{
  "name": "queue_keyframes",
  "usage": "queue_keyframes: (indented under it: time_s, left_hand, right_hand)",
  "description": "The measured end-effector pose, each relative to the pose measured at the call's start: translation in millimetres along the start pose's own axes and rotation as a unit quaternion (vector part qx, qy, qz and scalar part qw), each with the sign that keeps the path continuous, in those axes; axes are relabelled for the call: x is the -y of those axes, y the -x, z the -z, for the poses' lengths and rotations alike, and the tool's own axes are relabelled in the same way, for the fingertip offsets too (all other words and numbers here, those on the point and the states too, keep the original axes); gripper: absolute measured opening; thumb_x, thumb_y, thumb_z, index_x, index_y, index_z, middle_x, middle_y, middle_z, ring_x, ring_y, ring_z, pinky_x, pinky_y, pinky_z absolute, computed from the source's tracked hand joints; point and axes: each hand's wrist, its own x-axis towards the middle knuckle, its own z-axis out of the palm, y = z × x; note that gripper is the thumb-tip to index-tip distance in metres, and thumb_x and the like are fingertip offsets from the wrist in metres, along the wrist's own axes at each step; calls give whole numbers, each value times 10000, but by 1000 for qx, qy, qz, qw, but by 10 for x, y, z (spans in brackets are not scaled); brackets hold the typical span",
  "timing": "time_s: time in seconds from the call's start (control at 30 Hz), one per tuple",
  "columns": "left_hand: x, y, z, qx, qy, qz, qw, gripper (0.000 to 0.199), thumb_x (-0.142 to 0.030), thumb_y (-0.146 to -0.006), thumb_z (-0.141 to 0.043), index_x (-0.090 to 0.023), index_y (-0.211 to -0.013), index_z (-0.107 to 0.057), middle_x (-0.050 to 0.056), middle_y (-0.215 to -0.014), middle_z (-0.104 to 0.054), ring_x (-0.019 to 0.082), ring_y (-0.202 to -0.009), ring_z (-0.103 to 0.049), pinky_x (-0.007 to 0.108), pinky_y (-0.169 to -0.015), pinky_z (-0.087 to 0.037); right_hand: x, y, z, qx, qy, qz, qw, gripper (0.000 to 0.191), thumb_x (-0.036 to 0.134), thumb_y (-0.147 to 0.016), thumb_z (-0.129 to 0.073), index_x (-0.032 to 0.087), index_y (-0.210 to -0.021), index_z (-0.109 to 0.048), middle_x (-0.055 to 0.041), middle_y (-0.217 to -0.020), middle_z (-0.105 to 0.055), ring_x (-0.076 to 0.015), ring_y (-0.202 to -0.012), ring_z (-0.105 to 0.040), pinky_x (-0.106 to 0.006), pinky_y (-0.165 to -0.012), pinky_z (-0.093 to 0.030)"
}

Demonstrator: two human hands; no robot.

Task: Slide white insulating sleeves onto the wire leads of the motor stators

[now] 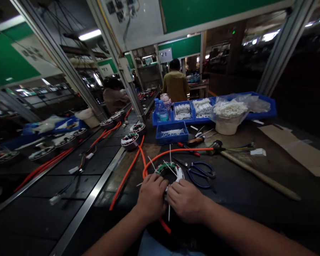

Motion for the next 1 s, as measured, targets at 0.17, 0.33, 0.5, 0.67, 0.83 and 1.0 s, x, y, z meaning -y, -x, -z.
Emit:
queue_keyframes:
  time_s: [0.17,0.33,0.5,0.67,0.83,1.0]
  left_hand:
    - [34,30,-121,-59,20,-33,998,104,-264,-675,-580,-167,-710,-567,41,-735,-600,221,-783,-506,443,-827,-350]
    - [29,43,-130,-78,50,-33,995,139,-291,-706,-606,-157,-741,-594,52,-772,-631,229,-810,-528,460,-843,-336]
    - [-24,7,54,-18,111,16,994,274,-400,-635,-709,-193,-792,-622,41,-835,-644,247,-855,-535,485,-887,-325]
    - [60,-99,169,20,132,42,990,91,-305,-720,-648,-220,-700,-623,-8,-685,-628,206,-779,-554,483,-919,-321]
    - [145,-96,165,26,127,-1,992,228,-253,-673,-670,-259,-898,-631,-3,-821,-665,218,-818,-594,512,-938,-322]
    - [149,-28,-49,-50,90,-38,994,211,-283,-743,-610,-268,-953,-608,-15,-758,-672,185,-694,-622,446,-876,-386]
  right_hand:
    - [-110,-179,-23,37,0,-128,991,139,152,-796,-477,172,-690,-564,-49,-703,-569,-190,-688,-453,-334,-596,-256]
    - [-219,-444,-47,155,-79,-241,955,114,161,-760,-517,143,-720,-621,-94,-773,-620,-216,-753,-531,-316,-616,-325]
    - [-258,-346,-28,129,-121,-255,951,148,216,-795,-526,166,-743,-656,-51,-769,-647,-170,-724,-571,-257,-616,-386]
    - [-979,28,29,7,-129,-358,925,186,224,-800,-544,256,-945,-655,33,-909,-673,-112,-792,-602,-184,-685,-438]
    - [-2204,497,353,-67,34,-537,840,345,172,-811,-432,130,-1135,-545,-121,-1063,-615,-228,-921,-577,-314,-751,-440]
    - [-2873,699,505,-42,162,-561,811,362,133,-770,-462,97,-1126,-521,-184,-1059,-562,-294,-915,-536,-353,-697,-397]
